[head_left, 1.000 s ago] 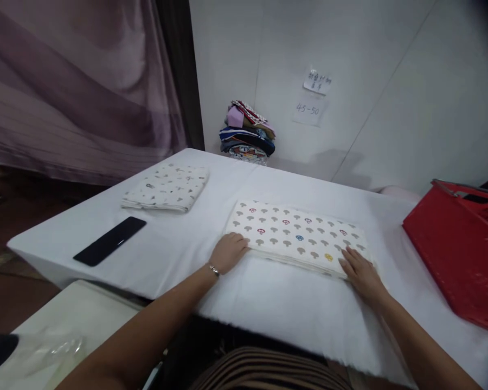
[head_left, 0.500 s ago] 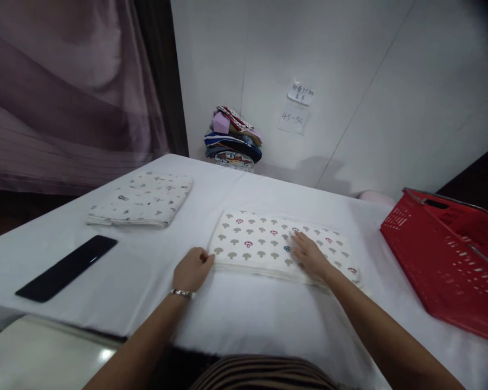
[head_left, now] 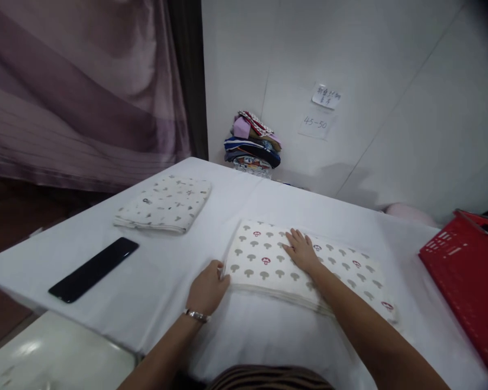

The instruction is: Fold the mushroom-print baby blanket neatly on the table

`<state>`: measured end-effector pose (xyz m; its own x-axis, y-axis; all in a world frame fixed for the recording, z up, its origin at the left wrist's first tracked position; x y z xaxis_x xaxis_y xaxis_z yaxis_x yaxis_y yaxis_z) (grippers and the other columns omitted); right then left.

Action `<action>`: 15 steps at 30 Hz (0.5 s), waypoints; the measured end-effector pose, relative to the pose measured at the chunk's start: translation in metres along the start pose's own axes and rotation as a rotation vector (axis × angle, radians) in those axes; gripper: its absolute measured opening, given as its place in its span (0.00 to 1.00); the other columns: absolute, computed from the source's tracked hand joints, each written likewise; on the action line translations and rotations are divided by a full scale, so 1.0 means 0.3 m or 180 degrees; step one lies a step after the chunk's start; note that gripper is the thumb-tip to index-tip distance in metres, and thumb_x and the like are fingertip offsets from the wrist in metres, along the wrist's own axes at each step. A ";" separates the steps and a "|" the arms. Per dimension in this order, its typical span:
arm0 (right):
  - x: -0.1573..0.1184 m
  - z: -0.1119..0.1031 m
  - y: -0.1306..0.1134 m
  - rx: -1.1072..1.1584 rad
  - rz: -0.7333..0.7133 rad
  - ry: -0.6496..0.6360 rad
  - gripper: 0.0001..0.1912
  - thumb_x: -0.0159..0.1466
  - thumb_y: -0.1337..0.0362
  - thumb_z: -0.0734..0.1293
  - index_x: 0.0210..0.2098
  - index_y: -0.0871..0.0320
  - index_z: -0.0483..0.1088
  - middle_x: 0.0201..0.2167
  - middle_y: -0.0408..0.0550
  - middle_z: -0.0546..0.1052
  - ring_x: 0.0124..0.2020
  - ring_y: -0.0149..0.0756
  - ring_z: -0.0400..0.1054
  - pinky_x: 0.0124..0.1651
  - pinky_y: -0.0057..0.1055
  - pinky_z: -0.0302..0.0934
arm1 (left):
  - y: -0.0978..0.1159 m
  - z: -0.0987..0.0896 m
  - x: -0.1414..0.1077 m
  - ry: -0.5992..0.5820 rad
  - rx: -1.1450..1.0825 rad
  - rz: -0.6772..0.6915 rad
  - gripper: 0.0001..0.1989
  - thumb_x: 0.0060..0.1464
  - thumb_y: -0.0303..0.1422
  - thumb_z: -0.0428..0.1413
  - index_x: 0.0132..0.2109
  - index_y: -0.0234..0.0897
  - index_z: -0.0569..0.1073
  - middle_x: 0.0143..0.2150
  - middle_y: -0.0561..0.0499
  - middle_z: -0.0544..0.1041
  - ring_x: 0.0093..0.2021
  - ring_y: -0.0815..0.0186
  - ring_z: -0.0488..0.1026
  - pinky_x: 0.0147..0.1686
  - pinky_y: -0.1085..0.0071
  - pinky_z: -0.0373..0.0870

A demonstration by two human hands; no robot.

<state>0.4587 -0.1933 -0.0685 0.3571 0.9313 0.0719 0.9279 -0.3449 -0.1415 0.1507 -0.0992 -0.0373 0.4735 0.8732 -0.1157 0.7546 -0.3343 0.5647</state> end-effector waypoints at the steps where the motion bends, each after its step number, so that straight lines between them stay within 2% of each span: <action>1: -0.002 0.002 0.004 0.0019 -0.0004 0.0000 0.28 0.68 0.50 0.51 0.63 0.55 0.54 0.66 0.53 0.50 0.67 0.45 0.40 0.64 0.50 0.37 | -0.002 0.003 0.001 0.0030 -0.0139 0.0015 0.09 0.50 0.33 0.50 0.41 0.39 0.64 0.31 0.53 0.72 0.30 0.66 0.69 0.30 0.71 0.59; 5: 0.000 -0.019 -0.035 0.0130 0.0090 -0.0049 0.29 0.67 0.49 0.51 0.63 0.54 0.55 0.66 0.53 0.49 0.67 0.46 0.38 0.63 0.53 0.37 | -0.021 0.017 0.012 0.0072 -0.0910 0.0018 0.08 0.48 0.31 0.50 0.38 0.39 0.64 0.25 0.58 0.65 0.27 0.68 0.66 0.30 0.71 0.61; 8: 0.000 -0.033 -0.142 0.0218 -0.0110 0.0041 0.29 0.67 0.50 0.51 0.64 0.55 0.53 0.67 0.52 0.46 0.68 0.45 0.35 0.64 0.53 0.35 | -0.044 0.019 0.020 0.0185 -0.1386 0.0061 0.09 0.47 0.32 0.50 0.39 0.39 0.65 0.28 0.57 0.66 0.28 0.69 0.67 0.30 0.71 0.63; 12: -0.020 -0.006 -0.299 0.0325 -0.0574 -0.0079 0.28 0.67 0.50 0.51 0.64 0.53 0.53 0.67 0.50 0.47 0.68 0.43 0.35 0.64 0.51 0.35 | -0.073 0.011 0.019 0.0377 -0.1483 0.0000 0.12 0.47 0.32 0.51 0.42 0.38 0.66 0.34 0.53 0.69 0.28 0.68 0.68 0.29 0.70 0.64; 15: -0.042 0.009 -0.355 0.0337 -0.0558 -0.0193 0.27 0.67 0.49 0.52 0.62 0.52 0.56 0.67 0.51 0.49 0.67 0.45 0.37 0.63 0.53 0.37 | -0.087 0.006 0.016 0.0439 -0.1457 -0.0078 0.12 0.46 0.32 0.52 0.41 0.38 0.66 0.32 0.53 0.69 0.28 0.67 0.68 0.29 0.69 0.65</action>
<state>0.3551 -0.1680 -0.0570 0.1810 0.9824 0.0454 0.9577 -0.1656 -0.2352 0.1341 -0.0869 -0.0540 0.3699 0.9281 -0.0415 0.4725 -0.1495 0.8685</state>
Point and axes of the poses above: each hand's wrist, its own x-axis towards the middle knuckle, its own z-axis out of the palm, y = z × x, the point moved 4 cm from there along x, towards the middle knuckle
